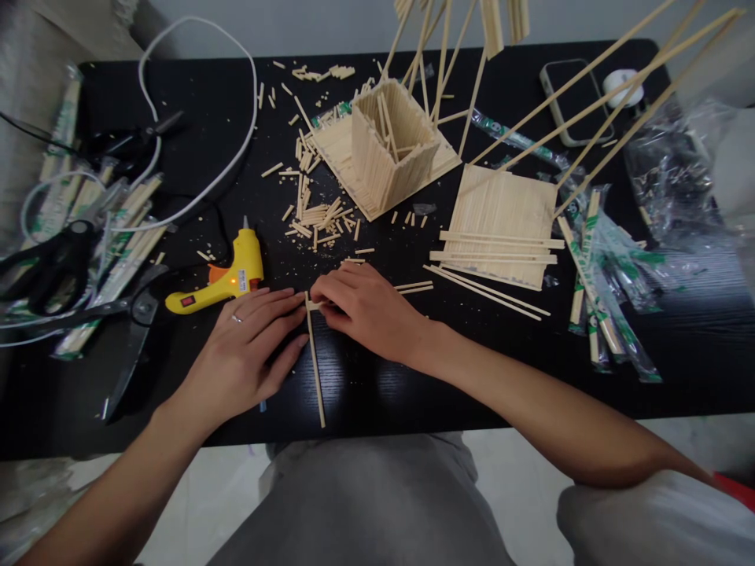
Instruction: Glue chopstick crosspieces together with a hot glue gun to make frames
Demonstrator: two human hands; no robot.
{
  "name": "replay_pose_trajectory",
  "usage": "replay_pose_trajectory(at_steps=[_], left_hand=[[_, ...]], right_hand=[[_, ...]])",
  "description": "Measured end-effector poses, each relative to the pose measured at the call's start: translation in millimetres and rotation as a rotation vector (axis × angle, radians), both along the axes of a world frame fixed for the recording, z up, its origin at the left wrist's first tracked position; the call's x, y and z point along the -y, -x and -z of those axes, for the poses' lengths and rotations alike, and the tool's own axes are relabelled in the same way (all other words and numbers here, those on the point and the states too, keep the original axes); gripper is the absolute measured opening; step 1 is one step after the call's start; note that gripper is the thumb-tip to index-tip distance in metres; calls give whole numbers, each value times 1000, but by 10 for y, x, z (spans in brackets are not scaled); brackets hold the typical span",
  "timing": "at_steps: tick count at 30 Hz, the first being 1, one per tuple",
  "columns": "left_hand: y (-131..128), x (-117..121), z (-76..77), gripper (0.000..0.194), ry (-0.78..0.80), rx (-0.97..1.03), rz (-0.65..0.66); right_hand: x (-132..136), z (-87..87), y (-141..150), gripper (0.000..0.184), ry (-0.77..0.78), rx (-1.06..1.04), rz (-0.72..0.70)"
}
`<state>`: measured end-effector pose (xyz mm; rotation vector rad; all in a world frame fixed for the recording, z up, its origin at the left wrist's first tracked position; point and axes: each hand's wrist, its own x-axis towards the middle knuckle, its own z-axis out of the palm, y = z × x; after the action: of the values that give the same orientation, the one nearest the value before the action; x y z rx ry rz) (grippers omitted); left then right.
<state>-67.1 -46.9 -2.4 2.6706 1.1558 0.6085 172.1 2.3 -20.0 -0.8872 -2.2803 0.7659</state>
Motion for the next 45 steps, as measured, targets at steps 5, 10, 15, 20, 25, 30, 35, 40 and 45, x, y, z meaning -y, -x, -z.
replay_pose_trajectory(at_steps=[5, 10, 15, 20, 25, 30, 35, 40, 45], left_hand=[[4, 5, -6, 32, 14, 3, 0], [-1, 7, -7, 32, 11, 11, 2], [0, 7, -11, 33, 28, 18, -7], [3, 12, -2, 34, 41, 26, -10], [-4, 5, -6, 31, 14, 6, -4], [-7, 1, -10, 31, 9, 4, 2], [-8, 2, -6, 34, 17, 25, -3], [-4, 1, -9, 31, 5, 9, 3], [-4, 2, -15, 31, 11, -2, 7]], right_hand=[[0, -6, -7, 9, -3, -3, -8], [4, -11, -11, 9, 8, 6, 3], [5, -4, -5, 9, -2, 2, 3], [5, -5, 0, 9, -19, -11, 0], [5, 2, -2, 9, 4, 0, 0], [4, 11, -3, 9, -6, 1, -1], [5, 2, -6, 8, 16, 3, 2], [3, -1, -9, 8, 6, 9, 2], [-2, 5, -7, 8, -7, -3, -2]])
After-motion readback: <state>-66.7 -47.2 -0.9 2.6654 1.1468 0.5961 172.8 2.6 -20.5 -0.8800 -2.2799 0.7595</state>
